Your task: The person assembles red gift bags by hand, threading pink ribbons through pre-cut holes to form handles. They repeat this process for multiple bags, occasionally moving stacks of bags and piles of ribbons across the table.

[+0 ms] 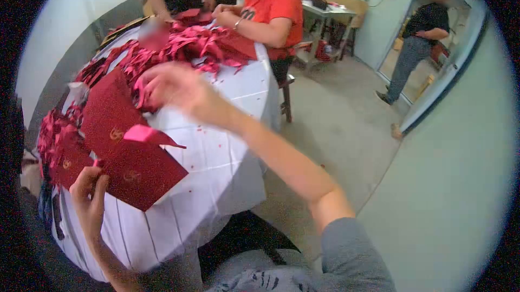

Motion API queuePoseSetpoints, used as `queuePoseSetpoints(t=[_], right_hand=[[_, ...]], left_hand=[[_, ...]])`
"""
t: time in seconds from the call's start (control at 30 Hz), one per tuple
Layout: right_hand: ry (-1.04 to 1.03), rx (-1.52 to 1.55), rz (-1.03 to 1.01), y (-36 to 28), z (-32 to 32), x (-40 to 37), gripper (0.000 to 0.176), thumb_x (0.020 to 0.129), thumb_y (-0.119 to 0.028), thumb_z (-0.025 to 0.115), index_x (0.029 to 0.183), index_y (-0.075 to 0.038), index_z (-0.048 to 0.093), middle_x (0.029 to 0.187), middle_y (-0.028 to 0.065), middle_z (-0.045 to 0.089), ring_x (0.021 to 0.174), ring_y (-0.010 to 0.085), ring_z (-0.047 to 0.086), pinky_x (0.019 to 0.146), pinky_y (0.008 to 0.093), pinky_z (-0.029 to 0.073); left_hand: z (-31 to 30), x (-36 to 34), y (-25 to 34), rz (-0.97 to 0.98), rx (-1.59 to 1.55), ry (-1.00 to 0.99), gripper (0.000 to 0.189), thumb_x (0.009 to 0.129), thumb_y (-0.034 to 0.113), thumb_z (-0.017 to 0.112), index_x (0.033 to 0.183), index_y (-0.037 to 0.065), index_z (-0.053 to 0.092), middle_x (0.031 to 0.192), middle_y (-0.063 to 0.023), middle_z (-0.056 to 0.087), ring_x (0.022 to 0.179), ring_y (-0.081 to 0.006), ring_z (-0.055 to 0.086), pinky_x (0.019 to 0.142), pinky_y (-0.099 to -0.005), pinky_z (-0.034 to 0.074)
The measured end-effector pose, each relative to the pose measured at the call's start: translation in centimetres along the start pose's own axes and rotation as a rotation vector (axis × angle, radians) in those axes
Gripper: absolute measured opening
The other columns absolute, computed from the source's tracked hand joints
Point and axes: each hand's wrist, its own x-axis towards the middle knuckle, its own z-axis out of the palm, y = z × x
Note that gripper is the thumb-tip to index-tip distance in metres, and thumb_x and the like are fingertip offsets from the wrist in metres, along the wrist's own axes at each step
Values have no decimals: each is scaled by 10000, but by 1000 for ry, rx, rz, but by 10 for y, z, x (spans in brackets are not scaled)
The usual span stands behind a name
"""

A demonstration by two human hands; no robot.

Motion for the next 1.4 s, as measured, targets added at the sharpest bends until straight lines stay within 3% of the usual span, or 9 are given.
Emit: queuePoseSetpoints(t=[0.13,0.23,0.47,0.6,0.97,1.07,1.13,1.3,1.4], right_hand=[[320,-349,156,25,-40,12,137,874,-64,551,961,16,618,831,46,642,766,102,601,668,229,489],[295,-595,232,65,-56,18,134,781,-75,587,857,6,662,707,71,651,649,100,596,611,255,484],[162,-1144,176,151,-69,41,223,779,-176,615,944,-36,667,961,227,608,911,372,588,822,438,464],[207,-1211,265,173,-68,31,223,790,-195,640,943,-34,623,977,211,565,952,378,558,816,457,456],[274,-1153,112,137,-59,30,184,652,-174,723,740,-47,623,800,135,604,855,295,570,763,397,443],[206,-874,21,86,-32,18,162,720,-138,704,768,-27,595,735,95,649,670,218,623,636,334,489],[127,-529,237,61,-22,-5,131,792,-82,662,856,-8,576,751,42,617,707,93,610,617,243,474],[13,-601,423,28,-27,-65,152,826,-125,637,856,-1,555,634,32,615,594,84,589,548,233,455],[175,-531,544,12,-29,-83,204,847,-146,623,977,-14,536,660,40,617,579,80,579,484,221,439]], left_hand=[[1,1,-13,-10,-36,45,58,819,9,604,833,-18,555,646,40,441,574,-27,355,482,-205,255],[5,1,-12,-8,-88,46,43,843,6,581,834,-14,544,660,52,437,582,-20,350,482,-198,251],[7,3,-31,-3,-86,161,54,857,10,574,825,-9,535,645,52,425,565,-10,320,468,-194,225],[10,4,-32,-25,-53,151,65,855,22,580,818,-6,535,630,43,442,544,-13,329,457,-197,243],[17,5,-27,32,6,230,63,837,21,586,808,-20,547,624,-4,483,532,-39,370,458,-208,285],[17,6,-32,25,0,225,65,835,20,586,809,-23,545,631,-12,493,538,-44,383,464,-210,297],[18,5,-35,21,-1,220,66,834,19,586,809,-25,544,635,-18,497,542,-49,393,469,-213,307],[22,6,-43,35,-11,237,70,836,28,586,817,-27,547,638,-38,506,562,-67,417,493,-223,337],[22,6,-43,-6,-39,219,73,838,33,588,817,-25,548,641,-29,505,566,-60,409,493,-220,336]])
